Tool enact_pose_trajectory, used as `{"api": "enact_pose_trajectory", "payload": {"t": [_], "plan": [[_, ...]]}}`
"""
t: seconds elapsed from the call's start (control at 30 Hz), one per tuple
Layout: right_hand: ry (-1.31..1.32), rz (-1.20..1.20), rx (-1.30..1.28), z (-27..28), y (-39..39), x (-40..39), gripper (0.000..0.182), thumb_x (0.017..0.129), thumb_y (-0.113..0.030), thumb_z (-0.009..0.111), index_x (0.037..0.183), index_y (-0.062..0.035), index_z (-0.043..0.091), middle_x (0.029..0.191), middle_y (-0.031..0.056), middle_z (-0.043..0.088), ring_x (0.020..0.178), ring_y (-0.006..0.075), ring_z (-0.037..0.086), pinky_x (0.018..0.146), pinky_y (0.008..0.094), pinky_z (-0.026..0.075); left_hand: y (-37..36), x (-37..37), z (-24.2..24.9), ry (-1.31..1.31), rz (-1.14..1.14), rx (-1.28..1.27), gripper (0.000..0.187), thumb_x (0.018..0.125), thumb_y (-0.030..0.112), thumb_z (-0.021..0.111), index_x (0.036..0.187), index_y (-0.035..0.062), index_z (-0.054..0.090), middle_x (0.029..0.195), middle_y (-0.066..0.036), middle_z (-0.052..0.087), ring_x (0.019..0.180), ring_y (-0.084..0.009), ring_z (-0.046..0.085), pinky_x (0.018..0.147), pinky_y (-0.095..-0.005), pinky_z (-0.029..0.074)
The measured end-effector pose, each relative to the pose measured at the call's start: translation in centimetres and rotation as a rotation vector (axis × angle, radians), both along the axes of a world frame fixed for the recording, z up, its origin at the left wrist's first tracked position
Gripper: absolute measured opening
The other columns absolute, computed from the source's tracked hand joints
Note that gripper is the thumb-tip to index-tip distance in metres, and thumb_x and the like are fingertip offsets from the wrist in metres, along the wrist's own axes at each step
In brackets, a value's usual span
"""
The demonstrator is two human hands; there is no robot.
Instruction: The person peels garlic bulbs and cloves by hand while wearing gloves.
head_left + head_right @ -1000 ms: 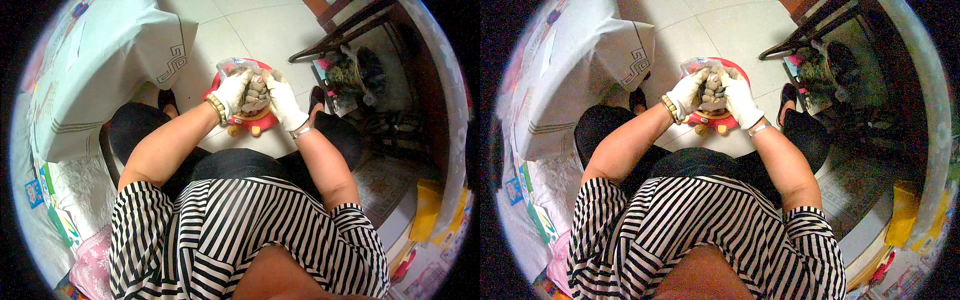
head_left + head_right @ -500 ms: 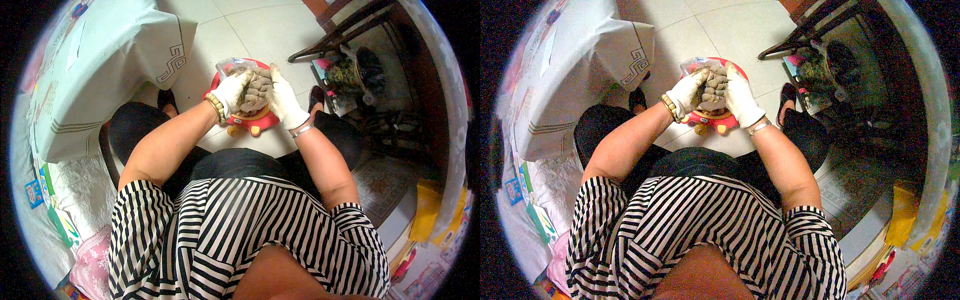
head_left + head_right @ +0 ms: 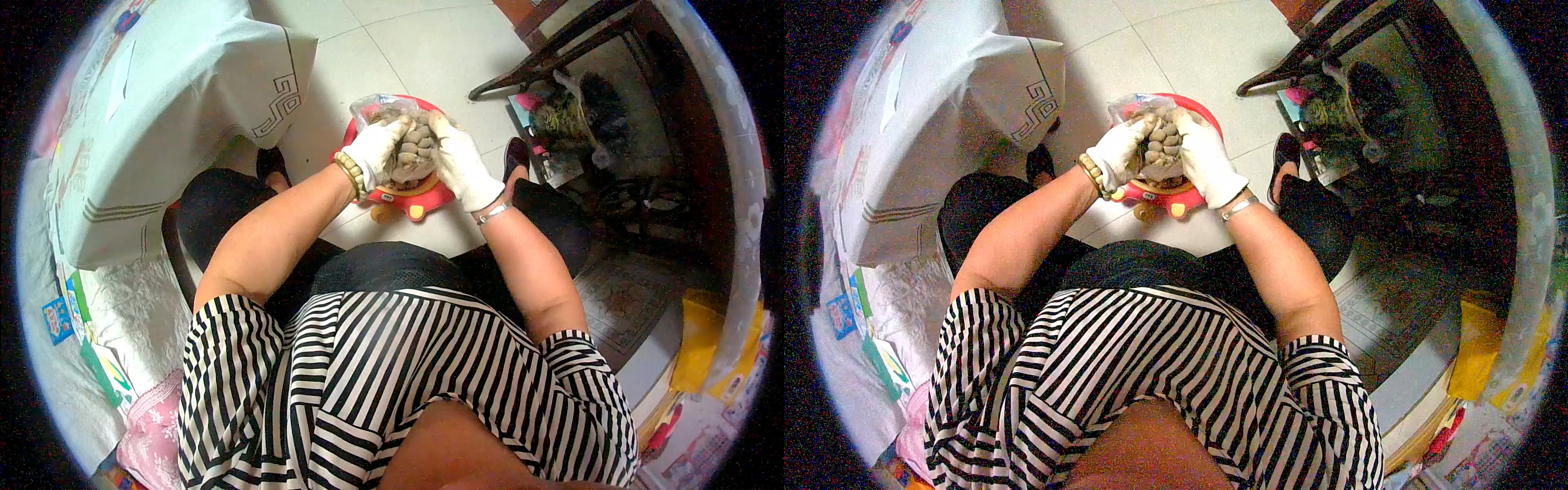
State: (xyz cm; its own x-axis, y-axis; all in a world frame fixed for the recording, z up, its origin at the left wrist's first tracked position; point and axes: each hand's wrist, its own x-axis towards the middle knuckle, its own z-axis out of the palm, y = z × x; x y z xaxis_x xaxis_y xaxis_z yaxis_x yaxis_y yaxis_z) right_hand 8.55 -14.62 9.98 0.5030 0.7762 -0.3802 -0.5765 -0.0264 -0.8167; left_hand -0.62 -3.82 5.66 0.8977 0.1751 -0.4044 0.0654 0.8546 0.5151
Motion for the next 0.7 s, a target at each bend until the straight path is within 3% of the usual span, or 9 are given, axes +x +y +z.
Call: {"api": "enact_pose_trajectory", "payload": {"t": [0.13, 0.23, 0.27, 0.3, 0.33, 0.4, 0.53, 0.6, 0.7], "plan": [[-0.024, 0.079, -0.043, 0.0, 0.0, 0.0, 0.033, 0.095, -0.024, 0.041, 0.112, 0.0032, 0.050, 0.098, 0.0127, 0.061, 0.082, 0.0207, 0.062, 0.079, 0.0317, 0.052, -0.2, -0.2, 0.6, 0.154, 0.175, 0.227, 0.028, 0.094, 0.018, 0.041, 0.116, 0.0019, 0.048, 0.098, -0.012, 0.062, 0.081, -0.0221, 0.062, 0.073, -0.0355, 0.053], [-0.031, 0.148, 0.009, -0.6, 0.1, -0.2, 0.042, 0.096, -0.029, 0.039, 0.120, 0.0044, 0.044, 0.111, 0.0157, 0.057, 0.096, 0.0218, 0.059, 0.087, 0.0318, 0.048, 0.5, -0.2, -0.7, 0.190, 0.153, 0.256, 0.030, 0.094, 0.023, 0.042, 0.113, 0.0018, 0.051, 0.102, -0.011, 0.061, 0.085, -0.0215, 0.062, 0.076, -0.0355, 0.053], [-0.066, 0.141, 0.012, -0.5, 0.1, -0.4, 0.048, 0.095, -0.034, 0.038, 0.123, 0.0047, 0.042, 0.117, 0.0169, 0.052, 0.104, 0.0226, 0.054, 0.092, 0.0321, 0.043, 0.7, 0.1, -1.7, 0.192, 0.165, 0.244, 0.033, 0.095, 0.026, 0.041, 0.114, 0.0016, 0.051, 0.105, -0.012, 0.060, 0.088, -0.0217, 0.062, 0.078, -0.0358, 0.052], [-0.100, 0.134, 0.014, 0.1, 0.1, -0.8, 0.053, 0.095, -0.038, 0.038, 0.126, 0.0051, 0.039, 0.124, 0.0182, 0.048, 0.113, 0.0233, 0.049, 0.098, 0.0323, 0.038, 0.4, -0.2, 0.4, 0.283, 0.140, 0.156, 0.038, 0.095, 0.030, 0.037, 0.118, 0.0011, 0.049, 0.110, -0.012, 0.059, 0.095, -0.0231, 0.060, 0.085, -0.0363, 0.049], [-0.100, 0.132, 0.013, 0.7, 0.1, -0.9, 0.053, 0.095, -0.038, 0.038, 0.126, 0.0051, 0.039, 0.124, 0.0182, 0.048, 0.113, 0.0233, 0.049, 0.098, 0.0323, 0.038, 0.5, -0.1, 0.2, 0.283, 0.138, 0.156, 0.038, 0.095, 0.030, 0.037, 0.118, 0.0011, 0.049, 0.110, -0.012, 0.059, 0.095, -0.0231, 0.060, 0.085, -0.0363, 0.049], [-0.058, 0.145, -0.029, 2.0, 0.0, -1.3, 0.062, 0.094, -0.046, 0.035, 0.128, 0.0053, 0.037, 0.130, 0.0190, 0.041, 0.123, 0.0242, 0.038, 0.105, 0.0319, 0.028, 0.6, 0.0, -0.3, 0.227, 0.145, 0.065, 0.042, 0.096, 0.032, 0.035, 0.121, 0.0010, 0.048, 0.112, -0.012, 0.058, 0.098, -0.0242, 0.058, 0.089, -0.0356, 0.046], [-0.133, 0.120, -0.073, 2.0, 0.1, -1.3, 0.065, 0.093, -0.049, 0.035, 0.127, 0.0057, 0.038, 0.129, 0.0194, 0.042, 0.122, 0.0252, 0.039, 0.105, 0.0322, 0.027, 1.2, 0.4, -2.3, 0.259, 0.190, 0.181, 0.040, 0.092, 0.032, 0.037, 0.117, 0.0035, 0.051, 0.106, -0.013, 0.060, 0.091, -0.0241, 0.060, 0.078, -0.0365, 0.049], [-0.146, 0.112, -0.093, 1.4, 0.2, -0.8, 0.062, 0.094, -0.046, 0.034, 0.126, 0.0069, 0.039, 0.129, 0.0199, 0.042, 0.122, 0.0259, 0.039, 0.105, 0.0330, 0.028, 1.5, 0.1, -2.4, 0.339, 0.192, 0.491, 0.035, 0.089, 0.025, 0.040, 0.110, 0.0028, 0.055, 0.102, -0.012, 0.061, 0.087, -0.0229, 0.061, 0.074, -0.0355, 0.049], [-0.226, 0.076, -0.095, -0.1, 0.2, -0.1, 0.058, 0.095, -0.042, 0.033, 0.124, 0.0080, 0.040, 0.128, 0.0208, 0.042, 0.120, 0.0258, 0.040, 0.104, 0.0336, 0.029, 1.6, -0.2, -1.4, 0.322, 0.155, 0.513, 0.031, 0.091, 0.020, 0.046, 0.113, -0.0006, 0.053, 0.104, -0.011, 0.062, 0.090, -0.0198, 0.060, 0.081, -0.0328, 0.048]]}}
